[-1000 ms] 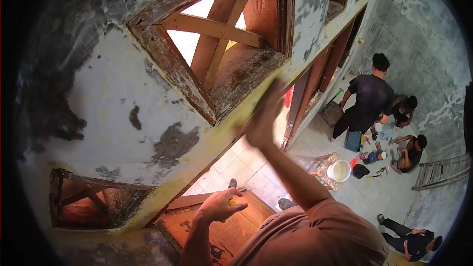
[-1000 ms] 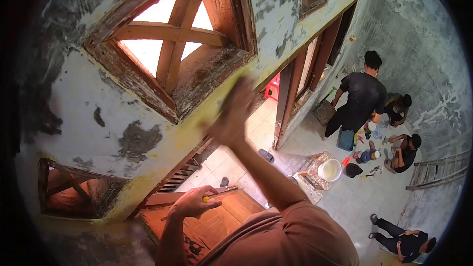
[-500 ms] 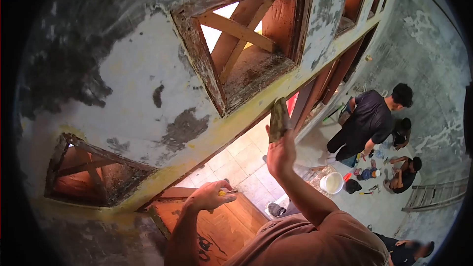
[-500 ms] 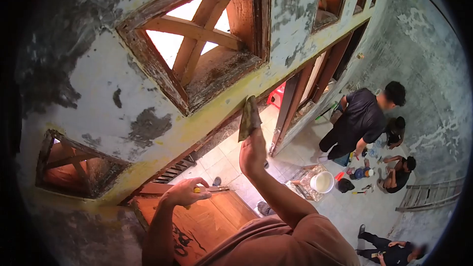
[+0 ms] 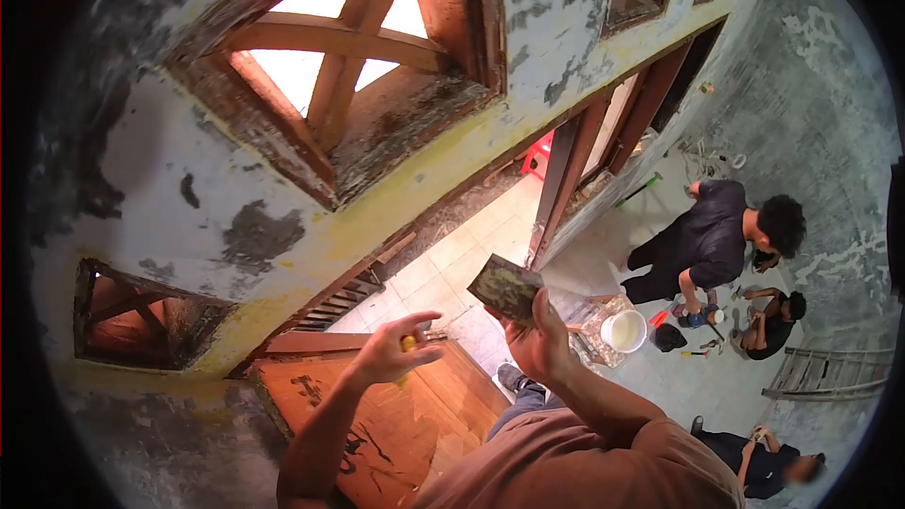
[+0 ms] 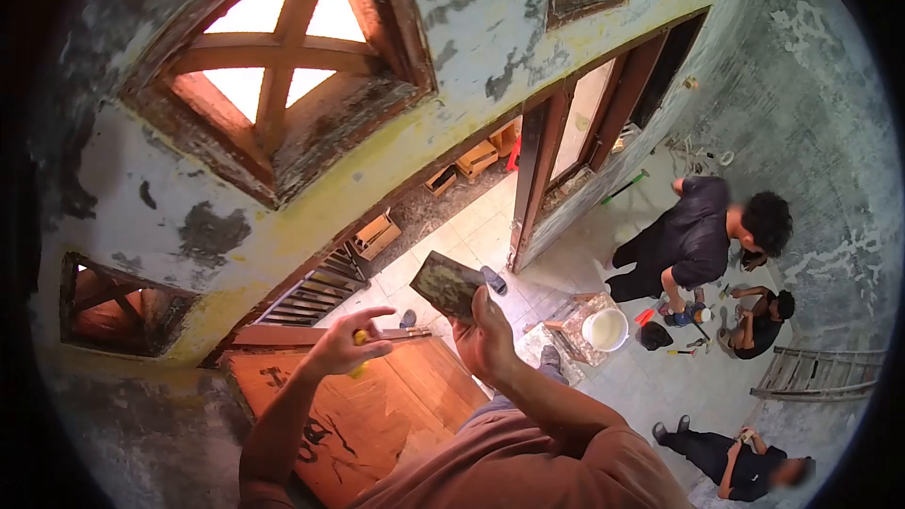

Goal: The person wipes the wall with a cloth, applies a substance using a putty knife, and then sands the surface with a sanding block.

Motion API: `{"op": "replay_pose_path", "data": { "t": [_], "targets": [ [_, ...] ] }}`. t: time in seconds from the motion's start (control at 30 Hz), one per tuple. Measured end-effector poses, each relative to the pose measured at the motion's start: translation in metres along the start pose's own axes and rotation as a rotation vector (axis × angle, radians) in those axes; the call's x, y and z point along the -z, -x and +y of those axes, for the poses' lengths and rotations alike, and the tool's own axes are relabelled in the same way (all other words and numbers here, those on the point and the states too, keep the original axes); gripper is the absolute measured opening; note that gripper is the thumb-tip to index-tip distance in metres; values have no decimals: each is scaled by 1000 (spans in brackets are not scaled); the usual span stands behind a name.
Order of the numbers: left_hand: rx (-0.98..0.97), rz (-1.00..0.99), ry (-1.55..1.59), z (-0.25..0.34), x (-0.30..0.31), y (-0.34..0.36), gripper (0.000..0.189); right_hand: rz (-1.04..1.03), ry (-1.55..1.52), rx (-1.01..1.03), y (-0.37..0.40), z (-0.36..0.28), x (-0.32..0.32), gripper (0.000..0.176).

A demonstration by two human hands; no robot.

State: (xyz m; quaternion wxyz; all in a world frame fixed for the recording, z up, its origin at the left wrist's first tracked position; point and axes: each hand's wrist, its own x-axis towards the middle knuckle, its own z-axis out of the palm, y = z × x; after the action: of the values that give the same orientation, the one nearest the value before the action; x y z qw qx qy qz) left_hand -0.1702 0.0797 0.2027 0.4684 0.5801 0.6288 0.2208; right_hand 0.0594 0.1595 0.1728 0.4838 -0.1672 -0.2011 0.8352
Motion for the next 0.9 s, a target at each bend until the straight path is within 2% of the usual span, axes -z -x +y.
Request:
{"op": "replay_pose_path", "data": {
  "t": [0.03, 0.07, 0.13, 0.17, 0.2, 0.23, 0.3, 0.37, 0.4, 0.43, 0.5, 0.53, 0.57, 0.63, 0.67, 0.7, 0.77, 0.8, 0.83, 0.87, 0.9],
  "targets": [
    [-54, 27, 126, 8, -15, -10, 46, -7, 2, -40, 3, 1, 8, 55],
    [-40, 31, 127, 14, -29, -22, 46, -53, 50, -61, 5, 8, 30, 66],
    [-22, 45, 623, 26, -59, -53, 32, -38, 115, -44, 4, 7, 38, 71],
    [15, 107, 774, 38, -76, -63, 27, -17, 188, -10, 3, 6, 46, 75],
    [69, 137, 830, 38, -94, -75, 24, -3, 236, -95, 6, 6, 67, 80],
    [126, 159, 883, 38, -111, -87, 21, 20, 387, -64, 5, 9, 87, 78],
    [260, 190, 1193, 50, -145, -107, 13, 126, 478, -218, 14, 12, 129, 76],
    [321, 289, 1208, 42, -182, -131, 10, 161, 532, -182, 12, -8, 143, 73],
    [350, 271, 1212, 37, -195, -145, 10, 152, 606, -151, 10, -18, 152, 70],
    [379, 275, 1222, 31, -207, -158, 10, 178, 600, -168, 11, -23, 167, 70],
    [432, 277, 1232, 10, -233, -179, 11, 104, 468, -229, 9, -33, 197, 64],
    [458, 299, 1224, -11, -251, -191, 12, 189, 403, 28, -4, -21, 211, 53],
    [479, 314, 1216, -30, -270, -203, 12, 209, 408, 23, -7, -22, 226, 53],
    [496, 326, 1192, -43, -305, -226, 11, 416, 238, -175, -8, -25, 254, 48],
    [514, 297, 1252, -50, -322, -236, 12, 349, 353, -81, -10, -20, 271, 49],
    [536, 271, 1308, -57, -336, -244, 13, 371, 353, -89, -9, -21, 288, 49],
    [577, 248, 1369, -78, -365, -259, 14, 264, 817, 10, -8, -17, 326, 52],
    [626, 201, 1416, -91, -380, -264, 14, 322, 700, -46, -11, -17, 348, 53],
    [669, 157, 1464, -97, -390, -271, 14, 249, 825, -13, -9, -15, 379, 57],
    [780, 129, 1431, -101, -403, -277, 14, 288, 696, -66, -1, -12, 402, 57],
    [807, 133, 1403, -120, -426, -281, 13, 327, 563, -114, 3, -10, 418, 57]
  ]
}}
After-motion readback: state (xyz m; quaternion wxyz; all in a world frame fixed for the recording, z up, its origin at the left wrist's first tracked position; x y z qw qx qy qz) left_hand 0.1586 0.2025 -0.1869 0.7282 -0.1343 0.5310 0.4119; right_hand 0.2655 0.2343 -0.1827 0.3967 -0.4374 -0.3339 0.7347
